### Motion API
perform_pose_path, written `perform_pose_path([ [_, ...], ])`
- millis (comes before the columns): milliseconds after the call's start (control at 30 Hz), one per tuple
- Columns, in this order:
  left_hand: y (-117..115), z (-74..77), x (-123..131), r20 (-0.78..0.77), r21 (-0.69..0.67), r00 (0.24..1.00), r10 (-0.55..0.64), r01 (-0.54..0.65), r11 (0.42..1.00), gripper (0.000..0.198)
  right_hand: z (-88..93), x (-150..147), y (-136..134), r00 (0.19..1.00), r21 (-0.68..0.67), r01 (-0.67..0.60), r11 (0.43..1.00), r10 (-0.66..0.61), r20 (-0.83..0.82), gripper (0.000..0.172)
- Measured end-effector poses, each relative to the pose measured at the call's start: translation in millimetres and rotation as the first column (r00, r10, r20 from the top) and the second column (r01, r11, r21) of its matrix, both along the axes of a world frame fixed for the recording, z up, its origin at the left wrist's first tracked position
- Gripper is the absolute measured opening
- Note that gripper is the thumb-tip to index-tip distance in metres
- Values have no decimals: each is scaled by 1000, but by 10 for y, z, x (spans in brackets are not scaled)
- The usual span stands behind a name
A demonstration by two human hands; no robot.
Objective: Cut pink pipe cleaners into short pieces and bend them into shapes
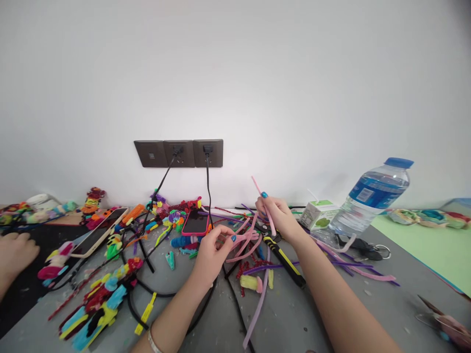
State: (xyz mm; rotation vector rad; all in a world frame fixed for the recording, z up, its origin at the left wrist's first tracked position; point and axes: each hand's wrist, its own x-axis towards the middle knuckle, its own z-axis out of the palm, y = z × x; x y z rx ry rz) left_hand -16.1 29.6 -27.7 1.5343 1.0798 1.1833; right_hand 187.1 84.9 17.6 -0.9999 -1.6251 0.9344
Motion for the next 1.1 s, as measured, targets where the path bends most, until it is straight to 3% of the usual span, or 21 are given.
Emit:
perform_pose_path([
  [67, -4, 0, 2, -3, -5, 1000, -7, 7, 1000, 12, 9, -13, 1, 1000, 9, -11, 1000, 11, 9, 59],
  [167, -9, 15, 3, -9, 6, 1000, 6, -6, 1000, 11, 17, 8, -1, 996, -80, -88, 993, 86, -34, 46],
  [300, -10, 35, 3, 13, 15, 1000, 28, -28, 999, 9, 61, 94, -54, 959, -248, -273, 929, 241, -151, 46],
  [433, -7, 31, 6, 54, -16, 998, 44, -43, 999, 14, 95, 179, -94, 929, -345, -337, 876, 368, 27, 52],
  [533, -3, 21, 9, 60, -19, 997, 48, -47, 999, 17, 57, 180, -72, 898, -372, -345, 862, 418, 135, 49],
  [733, -6, 15, 10, 61, -23, 997, 43, -41, 999, 20, 20, 56, -63, 871, -338, -412, 846, 474, 127, 45],
  [933, -20, 36, 8, 49, -1, 998, 43, -43, 999, 20, 83, 4, -121, 820, -424, -435, 794, 544, 177, 33],
  [1100, -21, 30, 6, 23, -1, 999, 31, -31, 1000, 16, 79, 0, -118, 789, -415, -476, 775, 585, 188, 26],
])
